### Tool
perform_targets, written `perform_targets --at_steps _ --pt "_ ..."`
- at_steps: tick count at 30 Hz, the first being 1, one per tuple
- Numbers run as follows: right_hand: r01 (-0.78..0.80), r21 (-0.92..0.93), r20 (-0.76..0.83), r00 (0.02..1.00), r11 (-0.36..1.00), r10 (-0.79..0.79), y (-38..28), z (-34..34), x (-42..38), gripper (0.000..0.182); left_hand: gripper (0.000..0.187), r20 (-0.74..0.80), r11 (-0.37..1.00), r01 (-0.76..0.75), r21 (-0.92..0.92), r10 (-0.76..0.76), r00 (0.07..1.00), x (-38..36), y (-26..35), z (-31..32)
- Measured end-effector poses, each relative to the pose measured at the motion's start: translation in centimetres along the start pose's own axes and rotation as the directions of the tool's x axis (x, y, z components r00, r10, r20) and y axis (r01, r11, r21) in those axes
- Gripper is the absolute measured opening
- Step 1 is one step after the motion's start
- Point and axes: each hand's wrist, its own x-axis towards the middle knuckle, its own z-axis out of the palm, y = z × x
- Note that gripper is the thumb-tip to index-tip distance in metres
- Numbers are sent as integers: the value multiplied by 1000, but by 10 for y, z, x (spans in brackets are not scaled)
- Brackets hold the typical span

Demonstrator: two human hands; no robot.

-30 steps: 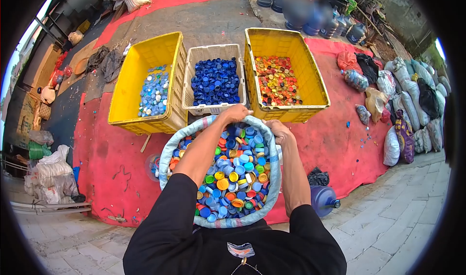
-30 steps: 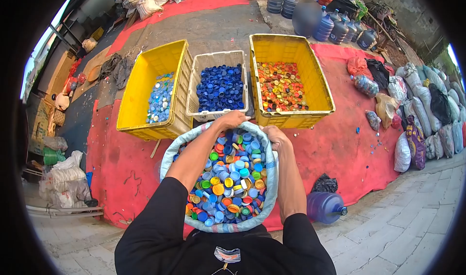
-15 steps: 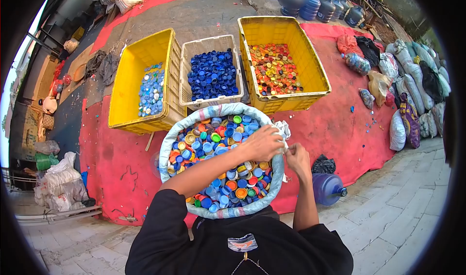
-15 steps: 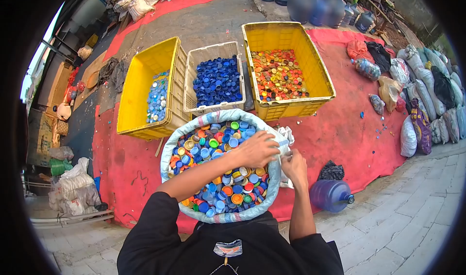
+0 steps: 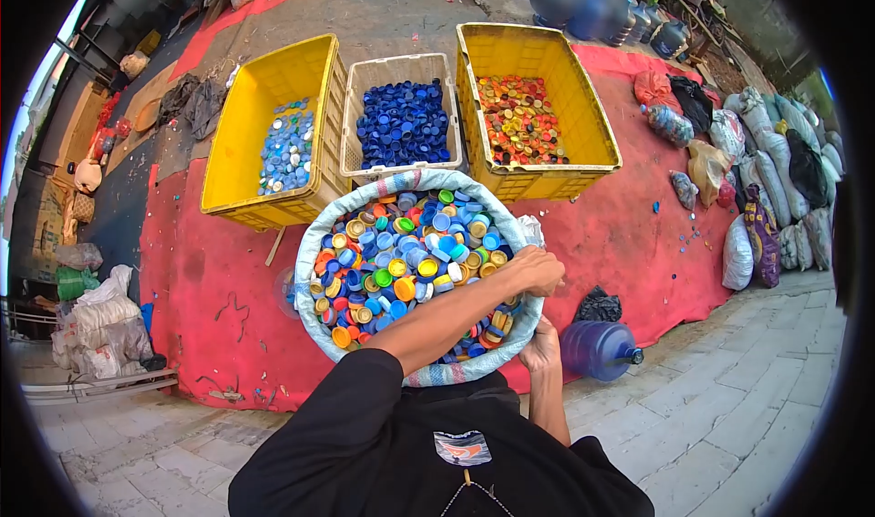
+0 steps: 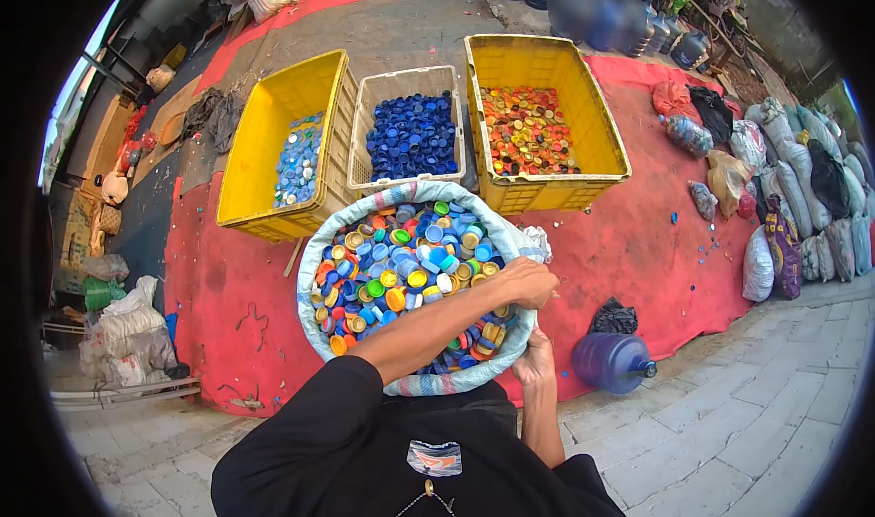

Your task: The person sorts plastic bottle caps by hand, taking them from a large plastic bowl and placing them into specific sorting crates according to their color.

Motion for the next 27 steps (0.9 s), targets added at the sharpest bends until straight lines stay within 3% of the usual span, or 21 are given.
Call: perform_targets --at_steps 1,2,4,5,7,8,10,11,14,15,16,18,19,20,21,23,24,26,27 --pt "76 1 -137 988 997 -75 14 12 11 30 31 -13 999 41 -32 -42 999 -1 1 -3" --pt "-51 257 16 999 965 48 16 -10 25 35 30 -73 999 39 -26 -41 997 -4 3 3" --pt "-6 165 -88 996 986 21 31 -13 36 39 30 -193 998 58 -6 -58 979 -17 -4 29" --pt "28 60 -195 981 998 -15 30 -7 39 41 31 -281 1000 2 21 4 960 -18 -8 40" --pt "64 -159 -387 914 985 -122 29 23 32 47 29 -661 996 -86 26 82 746 -46 12 23" --pt "125 -348 -380 887 929 -261 32 21 32 44 29 -804 991 -129 40 109 585 -65 29 12" --pt "222 -681 -272 808 698 -522 31 16 33 38 33 -838 990 -78 -122 -61 542 -122 49 -11" --pt "3 -873 -330 733 488 -595 29 26 33 32 35 -875 985 40 -168 -167 454 -153 50 -13" --pt "-24 -898 -317 729 439 -607 20 26 21 33 42 -895 819 480 -314 -424 137 -250 30 3" --pt "-37 -850 -381 732 526 -565 14 12 15 27 45 -847 728 523 -443 -531 21 -281 19 26" --pt "-156 -820 -458 756 551 -468 17 29 6 26 48 -779 622 543 -564 -619 -100 -309 9 53" --pt "-385 -733 -601 752 561 -269 30 85 -23 23 49 -534 355 515 -780 -807 -253 -354 4 99" --pt "-418 -770 -554 813 482 -180 34 89 -31 18 46 -282 199 302 -932 -924 -260 -356 10 98" --pt "-386 -765 -542 818 515 -192 37 81 -32 18 43 -17 2 79 -997 -979 -201 -358 17 95" --pt "-355 -760 -530 824 545 -202 41 64 -30 19 41 232 -220 -133 -966 -969 -83 -359 23 94" --pt "-323 -698 -514 848 639 -133 41 59 -24 22 36 212 -206 -399 -894 -977 30 -354 10 118" --pt "-322 -559 -569 819 764 -71 43 57 -22 24 35 183 -196 -519 -832 -980 78 -355 6 123" --pt "-284 -223 -644 761 933 78 45 50 -21 27 35 290 -331 -735 -592 -938 188 -365 0 131" --pt "-268 -177 -650 754 947 92 46 54 -23 29 36 296 -391 -798 -459 -914 278 -370 -5 143"
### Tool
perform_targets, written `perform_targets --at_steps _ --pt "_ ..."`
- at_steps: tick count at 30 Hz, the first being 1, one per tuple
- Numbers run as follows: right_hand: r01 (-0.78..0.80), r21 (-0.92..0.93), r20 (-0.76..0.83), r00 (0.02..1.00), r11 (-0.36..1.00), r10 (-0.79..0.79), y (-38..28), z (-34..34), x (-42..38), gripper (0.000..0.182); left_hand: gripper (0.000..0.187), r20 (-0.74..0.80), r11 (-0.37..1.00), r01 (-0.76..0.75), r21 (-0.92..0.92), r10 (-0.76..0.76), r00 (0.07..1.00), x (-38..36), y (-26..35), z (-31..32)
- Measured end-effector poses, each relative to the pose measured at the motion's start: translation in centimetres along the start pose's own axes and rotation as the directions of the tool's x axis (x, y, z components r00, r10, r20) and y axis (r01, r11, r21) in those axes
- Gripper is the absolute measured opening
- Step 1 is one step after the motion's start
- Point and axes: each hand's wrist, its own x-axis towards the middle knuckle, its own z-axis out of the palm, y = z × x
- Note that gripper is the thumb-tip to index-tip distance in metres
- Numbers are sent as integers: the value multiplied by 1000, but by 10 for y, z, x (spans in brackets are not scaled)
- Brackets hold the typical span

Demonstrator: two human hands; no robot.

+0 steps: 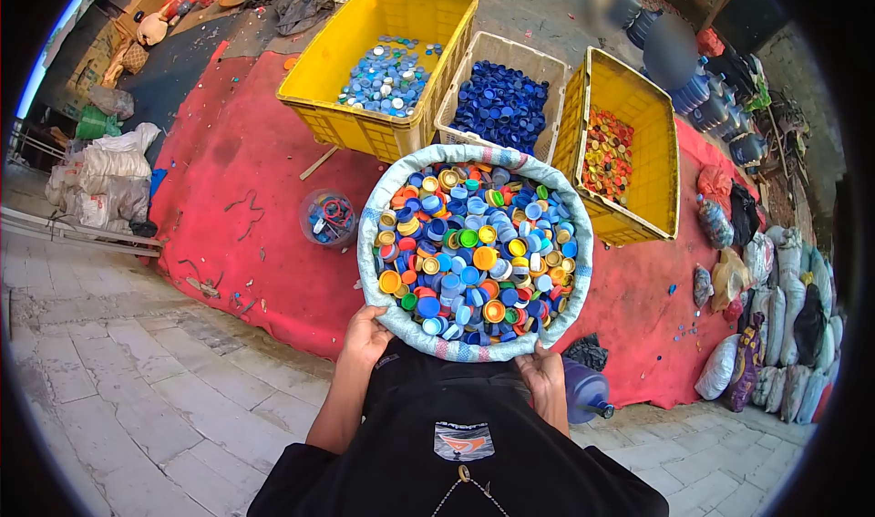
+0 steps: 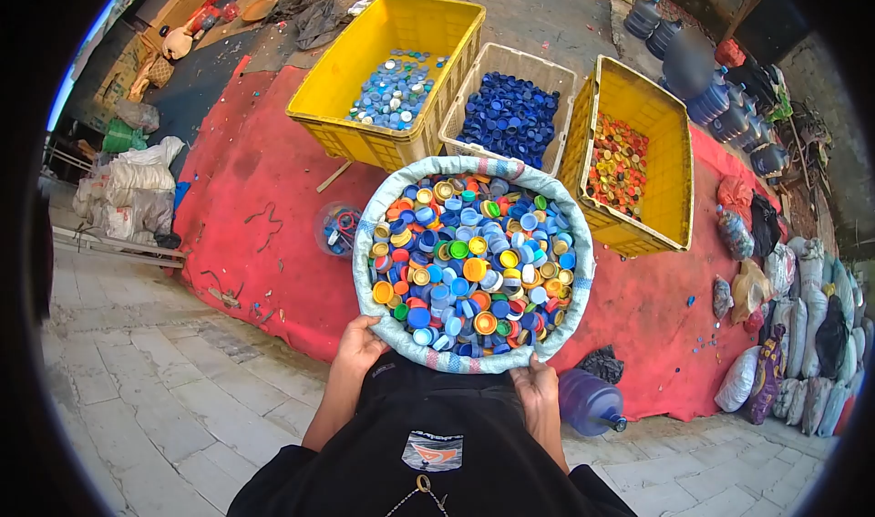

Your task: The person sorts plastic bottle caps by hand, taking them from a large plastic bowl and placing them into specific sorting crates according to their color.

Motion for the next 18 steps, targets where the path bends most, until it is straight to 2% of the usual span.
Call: perform_targets --at_steps 1,3,4,6,8,9,10,12,13,14,15,16,17,18 --pt "10 54 -33 999 999 -8 -1 0 0 29 36 54 987 88 -133 -82 995 7 -4 -8" --pt "30 173 -90 996 985 -15 3 -3 13 29 38 132 968 94 -232 -64 989 11 -8 -10" --pt "42 264 -20 999 963 -38 10 -13 26 34 38 183 955 94 -283 -42 982 7 -5 -1" --pt "-50 367 189 982 929 -22 16 -30 26 38 38 250 923 50 -381 51 967 -2 -6 18" --pt "-111 430 359 932 896 -57 13 -23 17 47 43 434 900 71 -429 136 891 42 -22 -15" --pt "-66 323 378 923 944 -65 14 -13 17 49 47 511 892 80 -444 179 840 65 -29 -35" --pt "-22 218 397 915 976 -68 18 -3 17 50 47 473 909 21 -417 197 859 72 -25 -36" --pt "84 19 432 898 996 -84 8 8 18 56 42 443 917 32 -398 162 882 61 -34 -24" --pt "97 -80 348 935 992 -63 9 19 13 55 40 430 926 29 -376 147 891 44 -26 -11" --pt "129 -129 343 936 983 -78 11 12 22 54 41 295 965 35 -258 44 954 22 -13 15" --pt "164 -180 341 935 970 -95 12 4 37 53 42 268 985 -3 -173 50 962 25 -9 13" --pt "252 -225 301 937 941 -179 14 -4 44 47 42 238 995 -38 -87 58 970 28 -3 6" --pt "288 -355 243 947 890 -210 9 -16 48 43 43 202 998 -66 -5 66 977 29 0 -5" --pt "305 -485 187 952 820 -243 1 -24 47 40 38 93 955 -215 203 200 975 46 -6 -23"
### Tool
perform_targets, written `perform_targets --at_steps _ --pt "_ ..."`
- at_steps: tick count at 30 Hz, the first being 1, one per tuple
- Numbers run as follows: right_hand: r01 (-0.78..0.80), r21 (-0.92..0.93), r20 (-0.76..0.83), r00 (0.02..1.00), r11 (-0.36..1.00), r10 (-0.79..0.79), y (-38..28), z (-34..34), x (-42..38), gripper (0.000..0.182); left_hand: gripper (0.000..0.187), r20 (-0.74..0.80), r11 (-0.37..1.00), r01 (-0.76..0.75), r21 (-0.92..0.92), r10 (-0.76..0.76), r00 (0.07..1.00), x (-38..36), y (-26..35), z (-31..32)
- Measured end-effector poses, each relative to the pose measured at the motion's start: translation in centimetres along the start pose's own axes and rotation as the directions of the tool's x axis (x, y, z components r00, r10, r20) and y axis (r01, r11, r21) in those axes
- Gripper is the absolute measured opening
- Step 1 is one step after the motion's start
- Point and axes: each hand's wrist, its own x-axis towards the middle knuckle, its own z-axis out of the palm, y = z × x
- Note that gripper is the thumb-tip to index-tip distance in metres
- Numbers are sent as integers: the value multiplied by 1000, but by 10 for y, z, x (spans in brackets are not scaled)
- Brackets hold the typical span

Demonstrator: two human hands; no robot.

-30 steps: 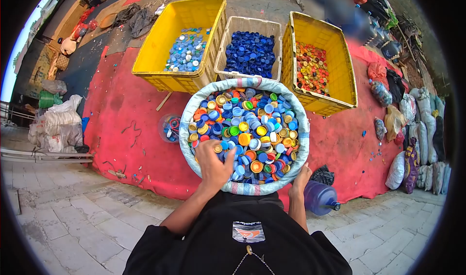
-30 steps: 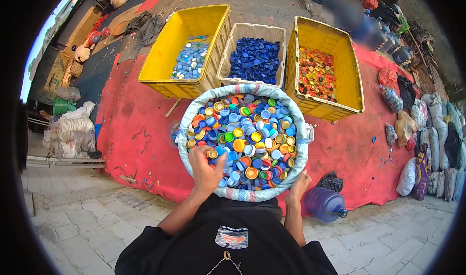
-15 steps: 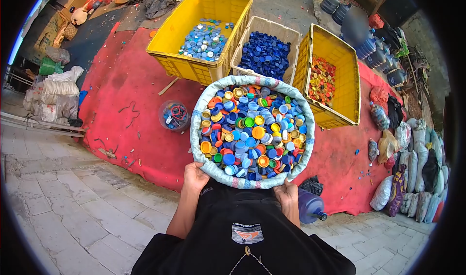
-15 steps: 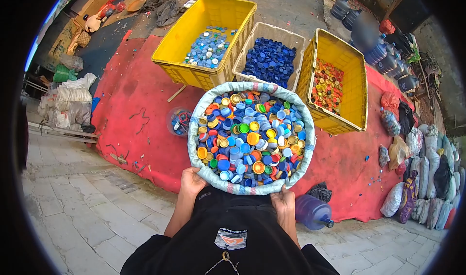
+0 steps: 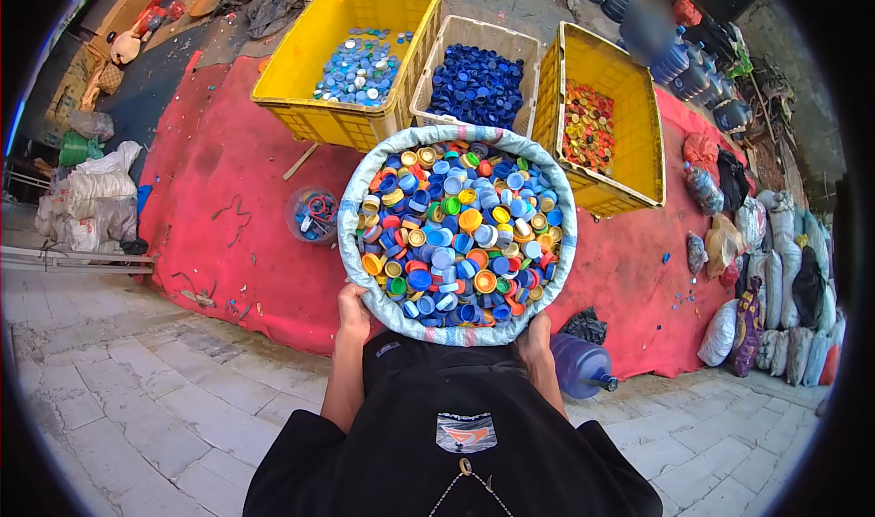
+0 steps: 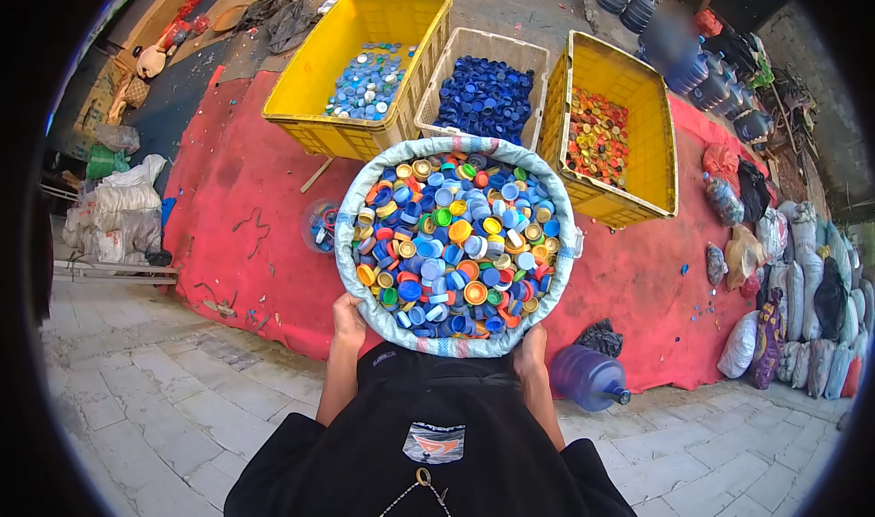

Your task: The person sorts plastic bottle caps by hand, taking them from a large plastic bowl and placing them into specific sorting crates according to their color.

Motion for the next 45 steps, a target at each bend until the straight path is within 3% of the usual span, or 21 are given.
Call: perform_targets --at_steps 2,3,4,6,8,11,13,18,23,26,27,28,30,32,34,35,36,39,40,42,45 --pt "48 -339 -79 994 940 -79 -17 -10 -3 30 37 -168 933 -165 318 227 959 -5 6 14" --pt "105 -321 -323 922 941 -213 -22 5 -14 33 37 -225 852 -217 476 357 907 -10 14 25" --pt "263 -548 -331 804 794 -495 -24 9 -19 37 36 -220 801 -302 516 465 857 -15 24 42" --pt "438 -816 -127 501 377 -856 -34 20 -28 39 44 -140 572 -358 738 649 748 -11 45 66" --pt "502 -863 177 203 -52 -963 -57 44 -31 35 50 1 314 -385 868 774 633 11 64 80" --pt "750 -637 536 264 -178 -802 -99 109 -30 30 48 113 129 -321 938 763 636 49 83 94" --pt "866 -440 707 172 -237 -686 -114 177 -9 26 44 140 40 -248 968 735 663 72 89 101" --pt "848 -154 973 40 -507 -229 -107 321 62 38 43 -33 238 -122 964 556 831 77 111 110" --pt "799 -174 950 290 -576 115 -80 373 122 36 44 -215 817 -60 573 220 951 121 114 80" --pt "810 -254 890 410 -528 202 -77 407 143 29 26 133 973 226 -53 -218 967 141 127 66" --pt "814 -308 823 488 -493 291 -76 422 155 31 18 250 945 324 54 -327 911 174 118 39" --pt "888 -210 874 358 -408 329 -74 433 168 36 17 256 936 351 -10 -337 906 153 131 51" --pt "829 -461 623 557 -317 550 -83 453 205 40 24 321 910 414 -27 -384 866 138 133 64" --pt "741 -593 545 657 -313 521 -72 457 232 48 27 78 947 294 133 -306 949 153 123 69" --pt "751 -594 654 660 -291 370 -77 459 202 50 28 -272 787 116 606 69 960 153 117 73" --pt "741 -606 712 667 -289 218 -77 454 199 51 28 -301 508 72 858 384 873 149 113 78" --pt "798 -555 829 555 -233 -74 -74 444 197 41 27 -318 524 49 850 437 841 131 124 96" --pt "924 -366 864 294 -109 -408 -100 419 191 27 25 80 236 -427 873 794 602 140 109 103" --pt "919 -394 810 346 -1 -474 -116 402 175 19 24 150 138 -446 884 821 551 131 114 114" --pt "874 -438 804 278 -208 -525 -156 352 152 21 25 327 8 -545 838 792 515 134 123 135" --pt "443 -795 605 547 -413 -578 -188 260 136 29 30 505 -87 -579 811 605 616 158 130 171"
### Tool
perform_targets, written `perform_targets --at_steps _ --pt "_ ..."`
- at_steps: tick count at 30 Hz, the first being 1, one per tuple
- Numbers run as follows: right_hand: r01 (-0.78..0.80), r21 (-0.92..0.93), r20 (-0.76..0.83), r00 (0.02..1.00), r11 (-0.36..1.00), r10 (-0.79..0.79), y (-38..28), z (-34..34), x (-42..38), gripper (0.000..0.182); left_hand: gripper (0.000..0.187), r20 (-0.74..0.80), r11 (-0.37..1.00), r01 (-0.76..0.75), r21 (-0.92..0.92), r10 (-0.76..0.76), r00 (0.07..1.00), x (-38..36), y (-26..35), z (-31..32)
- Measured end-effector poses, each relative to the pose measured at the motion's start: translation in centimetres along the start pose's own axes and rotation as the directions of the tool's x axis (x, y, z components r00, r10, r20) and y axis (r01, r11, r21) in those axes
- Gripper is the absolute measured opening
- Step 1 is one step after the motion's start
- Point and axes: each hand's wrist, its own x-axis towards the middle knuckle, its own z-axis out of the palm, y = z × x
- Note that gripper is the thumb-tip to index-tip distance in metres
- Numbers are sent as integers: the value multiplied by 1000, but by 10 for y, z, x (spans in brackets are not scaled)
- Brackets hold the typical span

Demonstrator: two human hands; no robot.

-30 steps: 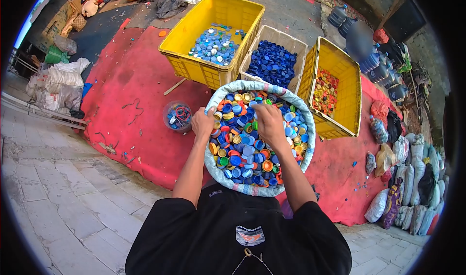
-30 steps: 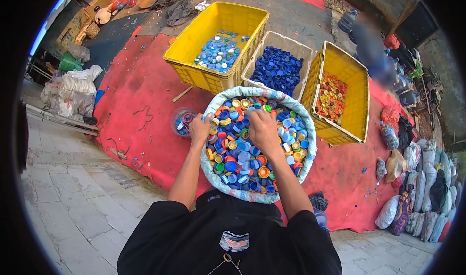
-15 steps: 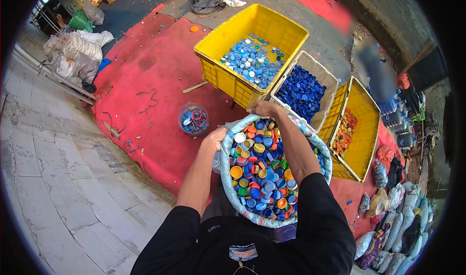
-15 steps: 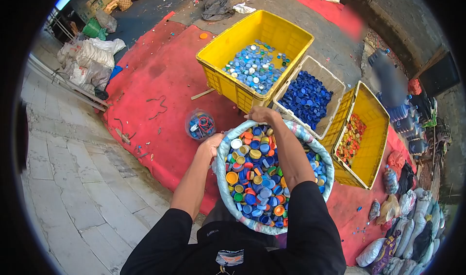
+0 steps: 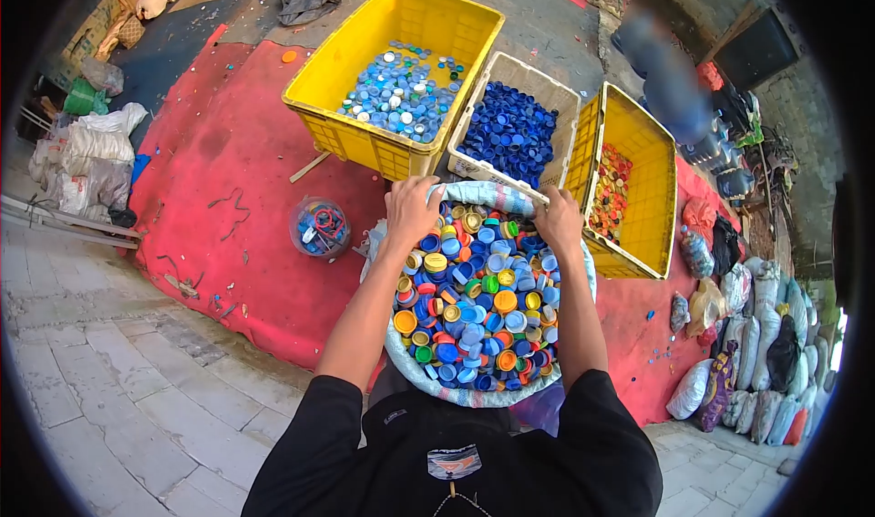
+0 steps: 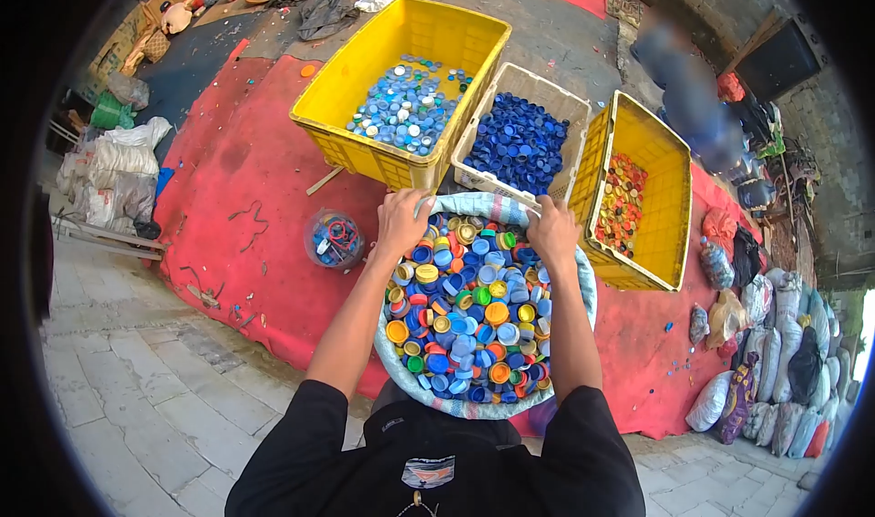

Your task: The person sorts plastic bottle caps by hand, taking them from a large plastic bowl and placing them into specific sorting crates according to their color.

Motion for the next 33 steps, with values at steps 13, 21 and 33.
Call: perform_targets --at_steps 13,21,33 --pt "-639 456 677 701 620 224 148 29 25 31 37 461 997 16 73 -48 886 74 -8 82" --pt "-721 373 652 652 583 388 135 43 32 44 45 402 877 404 261 -480 780 92 -19 98" --pt "-479 662 -118 693 576 711 117 -55 -190 40 42 -147 823 386 -417 -480 865 -87 -16 -80"
